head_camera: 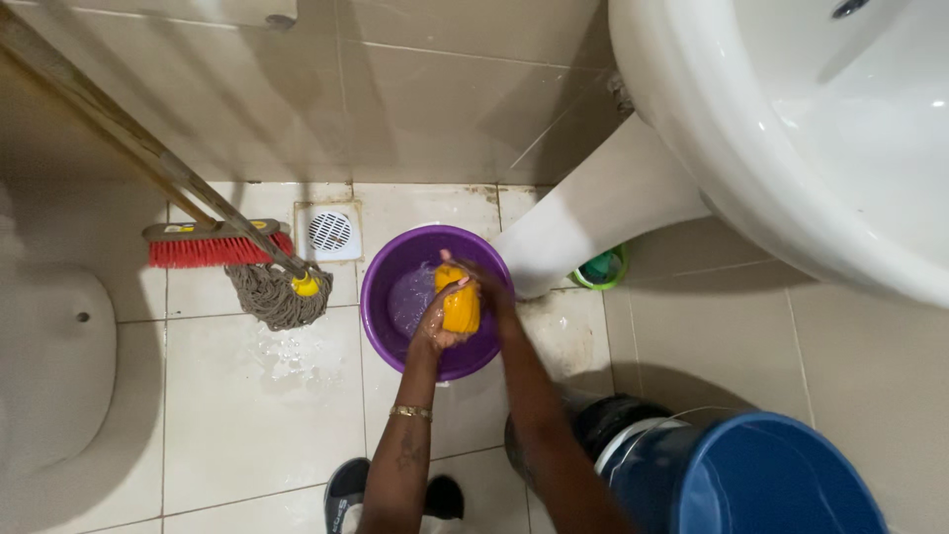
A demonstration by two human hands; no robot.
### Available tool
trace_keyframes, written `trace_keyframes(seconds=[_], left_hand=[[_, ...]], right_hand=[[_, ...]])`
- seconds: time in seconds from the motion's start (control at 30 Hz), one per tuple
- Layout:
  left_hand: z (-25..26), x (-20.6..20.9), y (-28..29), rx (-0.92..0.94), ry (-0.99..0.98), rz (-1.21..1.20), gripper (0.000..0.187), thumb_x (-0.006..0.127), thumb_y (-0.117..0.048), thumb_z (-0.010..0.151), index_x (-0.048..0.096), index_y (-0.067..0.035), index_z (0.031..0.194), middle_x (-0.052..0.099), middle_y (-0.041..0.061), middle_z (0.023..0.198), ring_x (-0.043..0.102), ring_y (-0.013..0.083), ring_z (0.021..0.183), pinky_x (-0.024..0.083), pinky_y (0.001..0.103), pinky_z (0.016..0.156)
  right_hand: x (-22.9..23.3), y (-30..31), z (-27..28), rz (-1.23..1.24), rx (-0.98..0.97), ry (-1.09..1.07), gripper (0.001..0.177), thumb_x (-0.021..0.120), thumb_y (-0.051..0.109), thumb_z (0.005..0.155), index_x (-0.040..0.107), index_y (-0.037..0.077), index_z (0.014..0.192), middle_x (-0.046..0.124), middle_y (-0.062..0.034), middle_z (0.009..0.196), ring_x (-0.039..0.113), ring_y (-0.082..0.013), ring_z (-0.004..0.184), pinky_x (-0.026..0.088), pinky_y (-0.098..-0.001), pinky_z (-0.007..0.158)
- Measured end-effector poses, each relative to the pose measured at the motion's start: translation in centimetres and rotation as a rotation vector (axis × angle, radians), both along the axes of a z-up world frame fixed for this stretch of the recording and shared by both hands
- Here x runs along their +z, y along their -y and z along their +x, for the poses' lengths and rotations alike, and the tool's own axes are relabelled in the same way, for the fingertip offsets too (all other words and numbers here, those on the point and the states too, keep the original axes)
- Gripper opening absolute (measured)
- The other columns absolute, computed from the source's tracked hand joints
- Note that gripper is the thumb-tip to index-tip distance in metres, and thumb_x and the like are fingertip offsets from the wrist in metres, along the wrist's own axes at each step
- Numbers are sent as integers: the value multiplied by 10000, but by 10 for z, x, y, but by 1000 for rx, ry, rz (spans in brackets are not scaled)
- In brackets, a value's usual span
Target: The person scrubs a white pedestal sink with a yellow sponge, rinsing the sponge in a purple bucket. They then wipe the sink basin and faucet with a yellow cloth, rinsing and wringing the cloth in the bucket. The person continues wiping the sink and faucet, then rinses the cloth again in the bucket.
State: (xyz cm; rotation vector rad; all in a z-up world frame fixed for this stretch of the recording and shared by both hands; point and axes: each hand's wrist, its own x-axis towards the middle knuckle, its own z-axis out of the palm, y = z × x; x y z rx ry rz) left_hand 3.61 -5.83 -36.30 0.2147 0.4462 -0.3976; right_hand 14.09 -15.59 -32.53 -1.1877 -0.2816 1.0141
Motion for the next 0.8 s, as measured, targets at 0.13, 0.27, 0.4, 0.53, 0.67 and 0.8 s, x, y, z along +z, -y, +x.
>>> trace_keyframes(seconds=[0.13, 0.27, 0.4, 0.53, 0.67, 0.8], left_hand=[[-9, 54, -3, 90, -45, -211, 482, 741, -405, 769, 638, -156, 1168, 714, 83, 1003, 733, 269, 894, 620, 558, 763], [-16, 40, 3, 335, -61, -353, 442, 680, -356, 880, 574, -100, 1225, 662, 93, 1062, 704, 253, 880, 623, 377, 756], [-25, -22, -1, 128, 336, -692, 369, 701, -206, 1021, 573, 18, 1284, 686, 141, 1013, 628, 134, 638, 510, 232, 482], [-25, -40, -7, -14, 355, -172, 206, 721, -120, 1068, 661, 49, 1170, 653, 60, 768, 540, 83, 476, 409, 208, 400], [-11, -13, 4, 43, 148, 658, 242, 733, -140, 1019, 697, 79, 1115, 675, 76, 762, 573, 104, 501, 437, 233, 419], [-4, 14, 18, 172, -79, 1240, 304, 714, -201, 1024, 675, 84, 1123, 678, 82, 774, 585, 112, 512, 448, 237, 431]], right_hand=[[-11, -23, -68, 1075, -12, -647, 730, 641, 562, 935, 339, 91, 1405, 458, -152, 1365, 492, -304, 1239, 454, -433, 993], [-2, -53, -78, 1460, 104, -1003, 926, 578, 624, 946, 203, 102, 1613, 379, -182, 1559, 433, -383, 1438, 417, -503, 1146], [1, -35, -12, 610, 99, -75, 678, 674, 444, 1029, 437, 0, 1484, 539, -163, 1340, 554, -255, 1205, 491, -368, 999], [-14, -28, 38, -157, 381, 139, 408, 722, 270, 1063, 617, -14, 1335, 657, -121, 1111, 641, -166, 957, 548, -297, 838], [-45, -58, 40, -614, 398, 389, 366, 710, 316, 952, 741, 39, 1189, 776, -149, 1072, 740, -244, 919, 598, -337, 808], [-69, -82, 7, -866, -177, 891, 247, 667, 215, 915, 777, 77, 1087, 789, -203, 1030, 757, -351, 953, 580, -432, 812]])
